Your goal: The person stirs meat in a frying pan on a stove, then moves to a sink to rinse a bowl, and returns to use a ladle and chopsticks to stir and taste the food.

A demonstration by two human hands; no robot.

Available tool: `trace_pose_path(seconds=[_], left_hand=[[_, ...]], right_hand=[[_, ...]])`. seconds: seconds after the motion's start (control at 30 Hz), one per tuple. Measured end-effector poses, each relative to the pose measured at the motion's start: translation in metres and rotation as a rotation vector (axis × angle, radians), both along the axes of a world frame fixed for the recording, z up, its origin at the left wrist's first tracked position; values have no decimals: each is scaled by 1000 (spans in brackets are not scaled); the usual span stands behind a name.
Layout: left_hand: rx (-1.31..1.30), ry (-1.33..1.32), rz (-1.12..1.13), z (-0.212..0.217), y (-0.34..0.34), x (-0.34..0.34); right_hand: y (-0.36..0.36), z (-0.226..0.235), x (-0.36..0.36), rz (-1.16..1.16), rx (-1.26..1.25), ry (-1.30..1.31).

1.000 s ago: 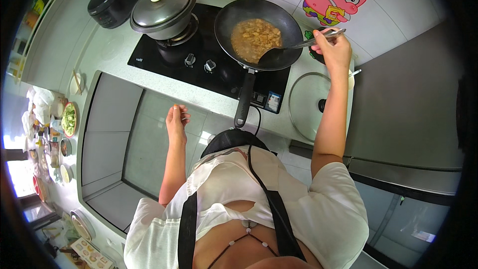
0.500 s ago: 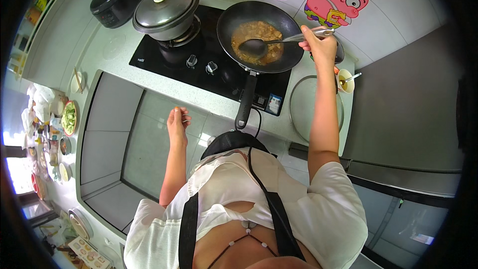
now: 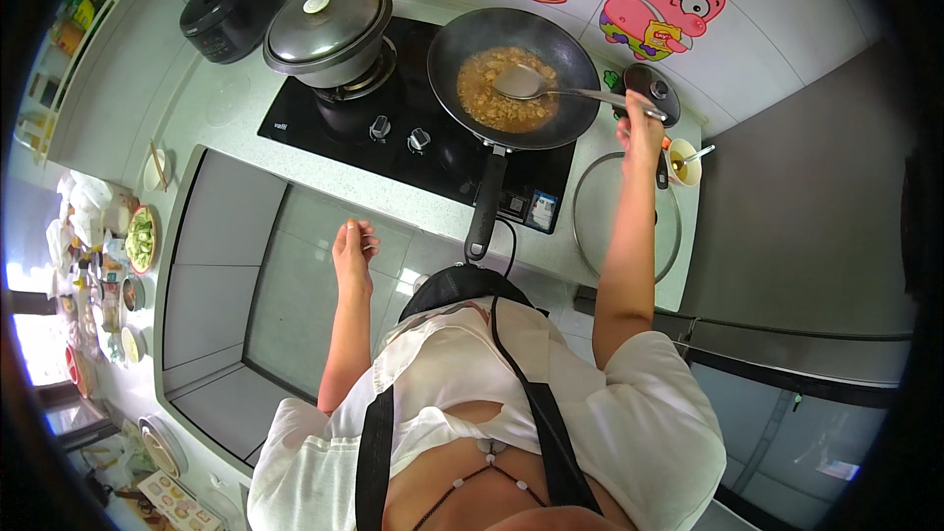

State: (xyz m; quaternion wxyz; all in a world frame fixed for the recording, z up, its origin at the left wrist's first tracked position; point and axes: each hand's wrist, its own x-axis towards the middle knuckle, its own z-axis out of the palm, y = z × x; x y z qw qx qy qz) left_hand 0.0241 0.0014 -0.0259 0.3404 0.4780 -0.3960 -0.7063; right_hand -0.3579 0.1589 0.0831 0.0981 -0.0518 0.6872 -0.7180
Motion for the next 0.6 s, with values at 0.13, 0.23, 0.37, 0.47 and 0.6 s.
trace_pose_path(seconds=[0.13,0.23,0.37,0.47,0.6], left_hand=[[8,-22,3,-1,0,0],[1,-32,-25,0,-1,-6],[-1,-18,-88,3,-3,-19],[-15,0,-157,4,-4,-27],[-4,-9,-138,8,-3,-28]], right_hand=[[37,1,36,189,257,58],[50,0,45,326,376,-11],[40,6,52,441,765,269],[18,16,68,417,1121,625],[21,29,66,394,1109,614]])
